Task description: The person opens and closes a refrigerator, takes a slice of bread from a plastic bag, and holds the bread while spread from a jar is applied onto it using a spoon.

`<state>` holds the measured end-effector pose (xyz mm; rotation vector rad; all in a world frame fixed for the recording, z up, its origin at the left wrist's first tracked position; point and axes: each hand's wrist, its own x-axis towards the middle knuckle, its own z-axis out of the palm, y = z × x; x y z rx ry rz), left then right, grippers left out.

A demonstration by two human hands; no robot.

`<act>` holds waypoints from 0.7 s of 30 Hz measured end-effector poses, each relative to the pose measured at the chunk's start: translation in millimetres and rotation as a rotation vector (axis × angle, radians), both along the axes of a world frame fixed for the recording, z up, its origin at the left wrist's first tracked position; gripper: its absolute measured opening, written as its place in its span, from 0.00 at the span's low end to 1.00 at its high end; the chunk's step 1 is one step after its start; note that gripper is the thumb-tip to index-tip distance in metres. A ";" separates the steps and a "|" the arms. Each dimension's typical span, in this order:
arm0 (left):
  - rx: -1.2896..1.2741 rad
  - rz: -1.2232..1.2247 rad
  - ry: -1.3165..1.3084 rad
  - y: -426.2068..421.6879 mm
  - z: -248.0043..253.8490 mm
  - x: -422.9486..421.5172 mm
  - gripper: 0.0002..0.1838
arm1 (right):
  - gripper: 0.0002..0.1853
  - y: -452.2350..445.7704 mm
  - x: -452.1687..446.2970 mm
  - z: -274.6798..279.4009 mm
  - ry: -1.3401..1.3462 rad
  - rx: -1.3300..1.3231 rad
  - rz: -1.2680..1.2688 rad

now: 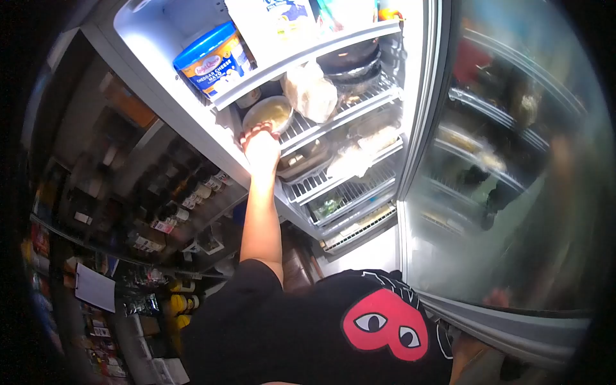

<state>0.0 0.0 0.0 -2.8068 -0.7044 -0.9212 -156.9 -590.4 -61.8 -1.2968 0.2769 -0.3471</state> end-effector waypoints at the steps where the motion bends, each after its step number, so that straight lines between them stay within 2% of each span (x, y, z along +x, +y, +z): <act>1: -0.015 -0.025 -0.015 -0.1 -0.7 -2.0 0.23 | 0.26 6.1 -5.1 17.0 0.037 0.077 0.013; 2: -0.029 -0.050 -0.030 -2.6 -2.5 -5.6 0.22 | 0.25 13.7 -9.3 30.2 0.073 0.156 0.023; 3: 0.028 -0.052 -0.049 3.3 4.1 1.6 0.23 | 0.25 36.1 1.4 16.0 0.030 0.118 -0.034; 5: 0.049 -0.054 -0.044 -10.7 5.0 -6.8 0.24 | 0.26 48.5 -0.2 29.4 -0.009 -0.050 -0.154; 6: -0.034 -0.067 -0.115 -24.0 7.6 -9.9 0.31 | 0.26 47.6 -1.8 29.8 -0.040 -0.048 -0.155; 9: -0.238 -0.336 -0.377 -41.2 7.0 6.1 0.41 | 0.26 50.7 -3.0 30.5 -0.089 -0.044 -0.177; 12: -0.381 -0.516 -0.599 -57.2 3.8 44.3 0.45 | 0.25 55.4 -3.6 35.9 -0.063 -0.117 -0.193; 15: 0.110 -0.265 -0.326 -80.7 13.3 66.8 0.45 | 0.25 45.5 0.6 24.1 -0.143 -0.255 -0.141; 16: 0.045 -0.233 -0.287 -86.2 12.7 71.8 0.45 | 0.24 37.7 0.0 16.8 -0.172 -0.279 -0.110; 17: 0.091 -0.248 -0.293 -82.6 10.4 77.1 0.45 | 0.24 32.5 -1.5 12.6 -0.198 -0.304 -0.079; 19: 0.183 -0.279 -0.305 -65.8 0.3 88.3 0.44 | 0.27 47.7 0.6 23.8 -0.229 -0.260 -0.172; 21: 0.110 -0.314 -0.321 -58.5 -2.8 88.1 0.40 | 0.27 51.2 1.7 27.8 -0.231 -0.260 -0.210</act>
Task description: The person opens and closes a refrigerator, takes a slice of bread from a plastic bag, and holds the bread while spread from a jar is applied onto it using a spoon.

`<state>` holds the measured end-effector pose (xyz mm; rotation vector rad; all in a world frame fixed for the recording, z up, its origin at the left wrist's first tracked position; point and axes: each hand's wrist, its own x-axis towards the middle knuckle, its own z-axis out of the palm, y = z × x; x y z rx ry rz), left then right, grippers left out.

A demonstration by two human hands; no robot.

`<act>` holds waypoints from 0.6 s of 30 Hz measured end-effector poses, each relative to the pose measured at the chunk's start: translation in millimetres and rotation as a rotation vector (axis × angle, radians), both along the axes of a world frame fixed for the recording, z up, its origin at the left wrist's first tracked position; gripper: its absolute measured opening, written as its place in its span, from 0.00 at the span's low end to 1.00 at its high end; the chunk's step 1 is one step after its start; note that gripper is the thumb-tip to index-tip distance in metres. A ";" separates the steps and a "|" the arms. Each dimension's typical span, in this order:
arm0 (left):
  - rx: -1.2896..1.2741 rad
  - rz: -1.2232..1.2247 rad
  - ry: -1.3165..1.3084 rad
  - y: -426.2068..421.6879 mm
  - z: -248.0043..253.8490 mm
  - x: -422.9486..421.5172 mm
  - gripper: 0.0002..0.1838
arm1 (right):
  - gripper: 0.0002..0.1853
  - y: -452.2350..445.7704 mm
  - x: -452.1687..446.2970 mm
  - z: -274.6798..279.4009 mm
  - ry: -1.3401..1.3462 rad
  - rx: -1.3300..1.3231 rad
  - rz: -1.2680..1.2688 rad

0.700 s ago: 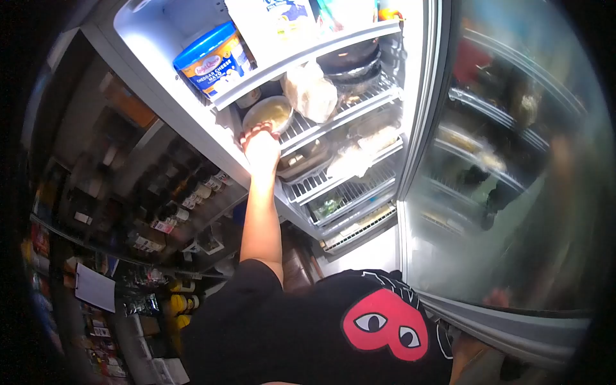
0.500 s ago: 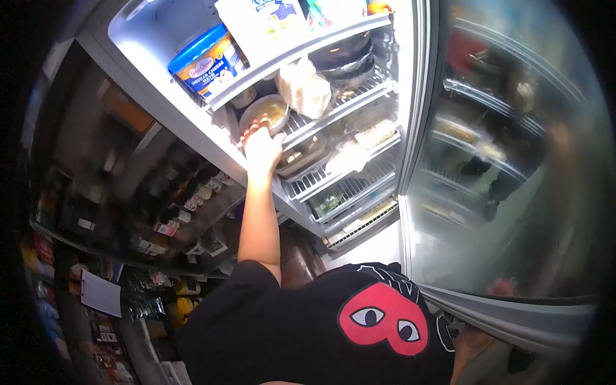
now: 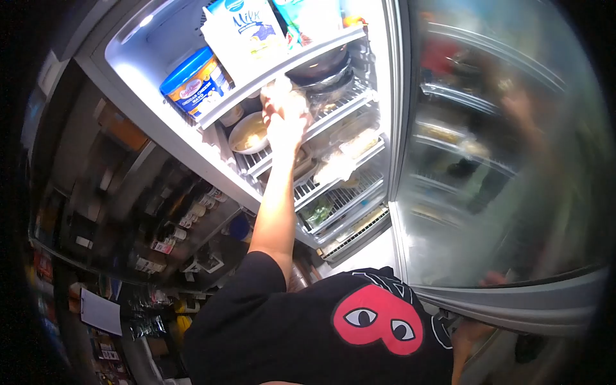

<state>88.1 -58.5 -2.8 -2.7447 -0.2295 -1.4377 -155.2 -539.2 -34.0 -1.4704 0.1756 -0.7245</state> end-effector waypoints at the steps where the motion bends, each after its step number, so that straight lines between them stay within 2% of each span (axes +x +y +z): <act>1: -0.066 -0.015 0.027 0.5 3.9 -2.4 0.39 | 0.26 -1.4 -1.0 -1.1 0.020 -0.021 0.007; 2: -0.133 -0.027 0.057 -2.5 10.6 -7.9 0.38 | 0.24 -2.9 -2.5 -2.3 0.043 -0.042 0.015; 3: -0.324 -0.066 0.063 -7.0 17.8 -13.8 0.37 | 0.25 -4.7 -3.1 -3.5 0.018 -0.045 0.039; 6: -0.086 -0.081 -0.051 11.3 6.3 -6.2 0.39 | 0.25 -6.8 -2.5 -3.3 -0.023 -0.080 0.090; 7: -0.429 -0.205 -0.065 9.3 7.4 -7.8 0.40 | 0.25 -5.1 -3.0 0.6 -0.013 -0.110 0.091; 10: -0.560 -0.322 -0.128 0.9 16.4 -21.9 0.44 | 0.25 -2.8 -0.5 -2.5 -0.011 -0.149 0.031; 11: -0.600 -0.279 -0.105 3.1 13.6 -22.9 0.43 | 0.24 -2.3 0.4 -4.2 -0.014 -0.154 0.004; 14: -0.666 -0.347 -0.064 3.4 19.0 -29.9 0.43 | 0.25 2.9 -4.4 8.0 0.066 -0.183 0.018; 18: -0.626 -0.284 -0.042 4.2 19.4 -28.5 0.43 | 0.26 0.7 -0.1 4.5 -0.016 -0.145 0.066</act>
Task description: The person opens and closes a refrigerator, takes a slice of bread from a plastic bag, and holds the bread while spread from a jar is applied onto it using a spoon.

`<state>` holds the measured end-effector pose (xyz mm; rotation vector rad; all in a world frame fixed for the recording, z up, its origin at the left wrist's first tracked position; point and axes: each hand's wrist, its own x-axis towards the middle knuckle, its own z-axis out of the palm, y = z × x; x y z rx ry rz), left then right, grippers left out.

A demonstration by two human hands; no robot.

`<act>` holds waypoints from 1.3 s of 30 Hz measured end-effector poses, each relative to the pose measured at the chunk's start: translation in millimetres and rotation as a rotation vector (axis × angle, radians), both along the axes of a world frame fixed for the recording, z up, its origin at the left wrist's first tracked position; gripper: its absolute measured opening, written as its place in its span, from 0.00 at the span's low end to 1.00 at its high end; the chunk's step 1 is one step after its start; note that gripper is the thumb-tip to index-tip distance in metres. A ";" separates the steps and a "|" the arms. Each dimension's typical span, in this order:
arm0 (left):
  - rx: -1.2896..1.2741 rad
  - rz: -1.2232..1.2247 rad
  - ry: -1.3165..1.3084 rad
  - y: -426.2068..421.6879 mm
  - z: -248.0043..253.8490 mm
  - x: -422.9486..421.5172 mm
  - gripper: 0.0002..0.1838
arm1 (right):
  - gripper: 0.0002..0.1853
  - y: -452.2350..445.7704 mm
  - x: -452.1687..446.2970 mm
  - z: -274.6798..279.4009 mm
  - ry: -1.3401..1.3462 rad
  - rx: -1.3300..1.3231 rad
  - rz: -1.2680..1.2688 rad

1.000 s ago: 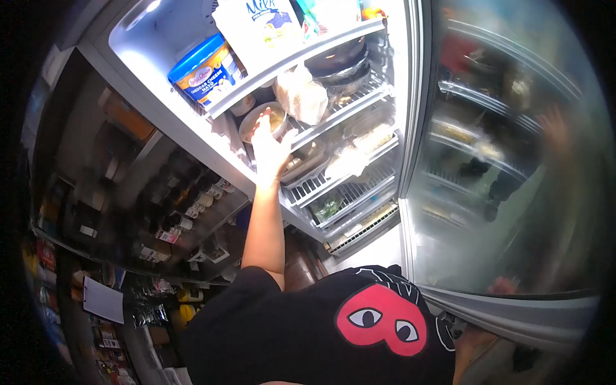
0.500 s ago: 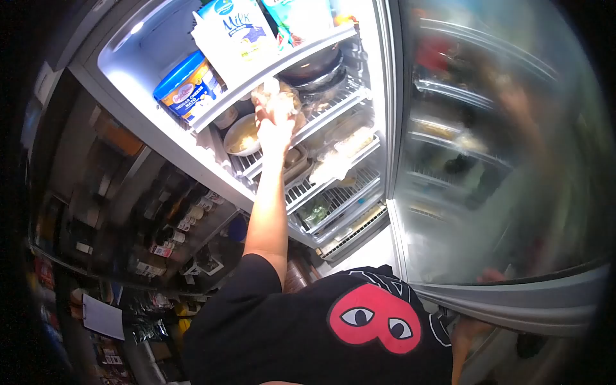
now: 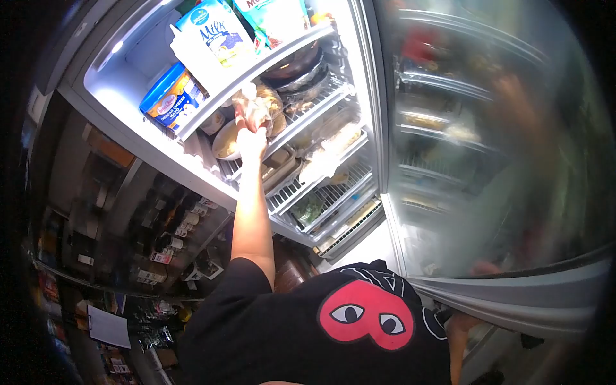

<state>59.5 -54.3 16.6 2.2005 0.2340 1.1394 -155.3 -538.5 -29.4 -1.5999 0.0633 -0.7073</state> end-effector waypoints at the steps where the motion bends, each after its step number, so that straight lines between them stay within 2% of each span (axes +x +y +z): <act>1: 0.018 0.010 -0.011 -1.7 -1.8 1.0 0.43 | 0.27 0.2 -1.2 0.7 0.016 -0.038 -0.020; 8: 0.109 0.119 0.014 -7.7 -5.7 10.3 0.42 | 0.26 -2.2 1.2 1.2 -0.043 -0.049 0.038; 14: 0.194 0.194 0.026 -4.2 -9.3 4.7 0.49 | 0.20 8.7 -1.9 14.9 -0.065 0.264 0.159; 16: 0.170 0.169 -0.009 -4.9 -13.2 -6.4 0.47 | 0.18 11.2 -3.4 15.4 -0.031 0.348 0.129; 18: 0.149 0.145 -0.046 -6.2 -16.8 -19.9 0.45 | 0.17 7.1 -1.5 8.1 -0.071 0.303 0.125; 19: 0.187 0.140 -0.082 -6.5 -22.1 -26.6 0.41 | 0.17 -1.9 2.7 -2.4 -0.140 0.210 0.154; 21: 0.290 0.133 -0.102 -6.3 -39.4 -43.6 0.38 | 0.17 -8.8 5.4 -13.5 -0.208 0.201 0.223; 22: 0.341 0.129 -0.112 -8.8 -45.7 -53.9 0.37 | 0.17 -10.3 5.4 -16.3 -0.207 0.284 0.262; 23: 0.363 0.152 -0.118 -14.1 -52.5 -63.6 0.31 | 0.17 -12.0 4.7 -17.5 -0.205 0.367 0.300; 26: 0.333 0.093 -0.037 -18.0 -77.4 -88.2 0.25 | 0.17 -5.0 1.2 -9.5 -0.178 0.348 0.262; 27: 0.030 -0.038 -0.043 -29.9 -77.7 -97.9 0.20 | 0.16 -3.0 0.5 -6.4 -0.172 0.340 0.262; 28: 0.318 0.124 0.033 -27.5 -87.2 -106.1 0.19 | 0.16 -2.3 0.3 -3.4 -0.171 0.329 0.280; 32: 0.228 0.097 0.162 -29.2 -114.9 -134.2 0.15 | 0.15 -13.7 2.4 -8.4 -0.194 0.190 0.355; 35: 0.113 0.001 0.360 -31.8 -136.0 -155.0 0.16 | 0.15 -10.9 -4.5 -2.1 -0.092 0.344 0.341; 38: 0.038 -0.149 0.946 -39.1 -143.5 -176.2 0.22 | 0.15 -15.4 -6.3 -8.7 -0.013 0.456 0.290; 39: 0.007 -0.143 0.971 -44.8 -146.9 -179.6 0.22 | 0.14 -18.9 -4.4 -17.3 -0.029 0.333 0.228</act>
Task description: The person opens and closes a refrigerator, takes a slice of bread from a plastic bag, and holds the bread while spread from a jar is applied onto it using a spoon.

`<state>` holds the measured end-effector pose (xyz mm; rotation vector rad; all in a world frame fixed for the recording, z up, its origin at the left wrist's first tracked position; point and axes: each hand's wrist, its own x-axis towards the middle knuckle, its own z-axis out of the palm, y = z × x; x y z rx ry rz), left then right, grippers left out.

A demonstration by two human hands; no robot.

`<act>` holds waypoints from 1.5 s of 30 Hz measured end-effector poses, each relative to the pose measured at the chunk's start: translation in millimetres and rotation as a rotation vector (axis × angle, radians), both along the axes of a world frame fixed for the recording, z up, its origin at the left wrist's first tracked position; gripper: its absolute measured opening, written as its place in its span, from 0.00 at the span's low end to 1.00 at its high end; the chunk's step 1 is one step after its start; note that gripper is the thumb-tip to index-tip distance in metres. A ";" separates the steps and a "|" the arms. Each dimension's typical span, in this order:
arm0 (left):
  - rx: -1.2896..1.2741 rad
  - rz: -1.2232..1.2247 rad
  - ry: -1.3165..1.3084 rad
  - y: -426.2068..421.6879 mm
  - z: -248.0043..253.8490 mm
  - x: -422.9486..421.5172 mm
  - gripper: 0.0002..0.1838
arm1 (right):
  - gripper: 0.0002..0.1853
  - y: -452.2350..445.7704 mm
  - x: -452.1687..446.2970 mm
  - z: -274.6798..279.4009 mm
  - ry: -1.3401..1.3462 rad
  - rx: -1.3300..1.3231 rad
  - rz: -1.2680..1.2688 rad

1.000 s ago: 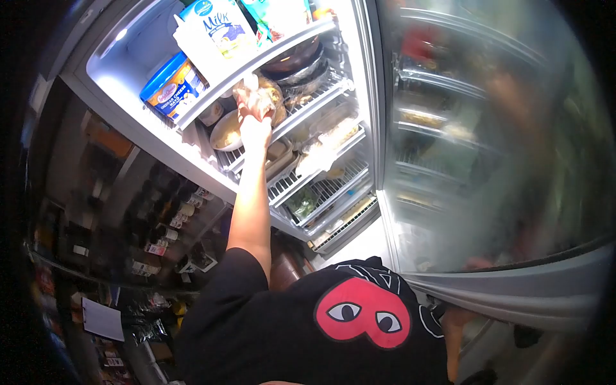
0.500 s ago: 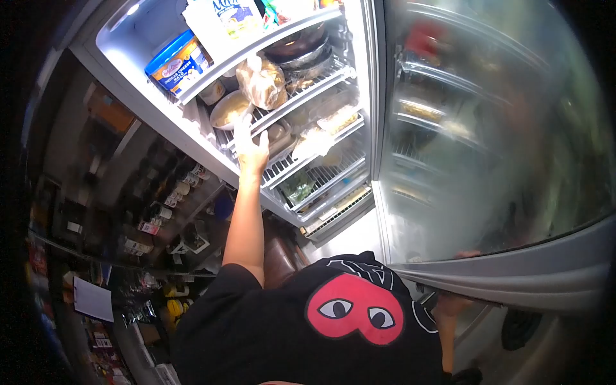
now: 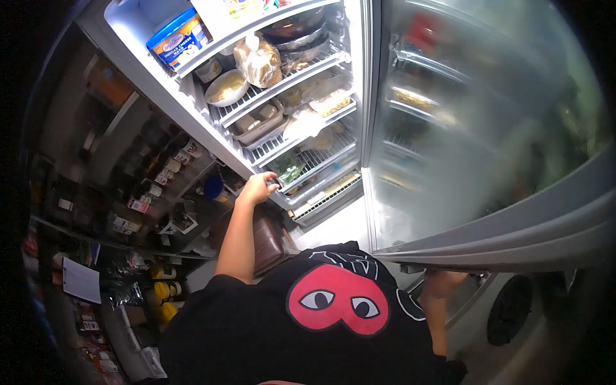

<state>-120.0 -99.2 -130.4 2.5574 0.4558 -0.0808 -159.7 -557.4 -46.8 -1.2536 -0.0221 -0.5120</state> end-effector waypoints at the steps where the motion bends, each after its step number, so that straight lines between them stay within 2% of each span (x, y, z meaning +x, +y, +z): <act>1: -0.019 0.020 0.028 -4.4 -3.7 -4.0 0.22 | 0.13 -3.5 1.8 -8.5 -0.015 -0.117 -0.074; 4: -0.022 0.013 0.050 -13.1 -8.4 -12.4 0.22 | 0.11 -10.0 2.1 -20.8 0.002 -0.066 -0.089; 6: -0.010 -0.012 0.055 -22.5 -11.9 -17.3 0.23 | 0.11 -8.8 1.7 -15.3 0.033 0.151 -0.035; 7: -0.003 -0.025 0.060 -28.5 -13.1 -18.1 0.23 | 0.11 -8.0 2.2 -11.4 0.037 0.170 -0.018; 9: -0.127 -0.077 0.096 -39.4 -15.7 -19.7 0.24 | 0.12 -6.8 2.4 -5.4 0.043 0.213 0.009; 12: -0.167 -0.186 0.132 -63.7 -21.3 -22.0 0.24 | 0.15 -34.4 5.7 -34.9 -0.002 0.135 0.218; 15: -0.177 -0.297 0.173 -91.1 -26.7 -24.8 0.24 | 0.12 -2.4 -1.5 8.4 -0.032 0.217 0.112; 18: -0.188 -0.388 0.200 -112.3 -27.4 -29.1 0.23 | 0.12 -12.6 -3.0 -3.1 -0.049 0.213 0.156; 24: -0.181 -0.417 0.230 -136.1 -23.3 -46.3 0.23 | 0.06 -26.4 -10.6 -13.7 -0.125 0.167 0.285; 27: -0.181 -0.420 0.231 -139.2 -31.5 -57.4 0.23 | 0.02 -29.5 -18.9 -18.0 -0.062 0.129 0.246; 38: -0.185 -0.478 0.277 -156.1 -42.8 -77.4 0.24 | 0.03 -21.8 -56.5 -7.1 0.009 -0.013 0.220; 45: -0.189 -0.504 0.229 -130.3 -36.8 -83.1 0.24 | 0.03 -1.8 -63.4 -7.3 0.002 -0.048 0.120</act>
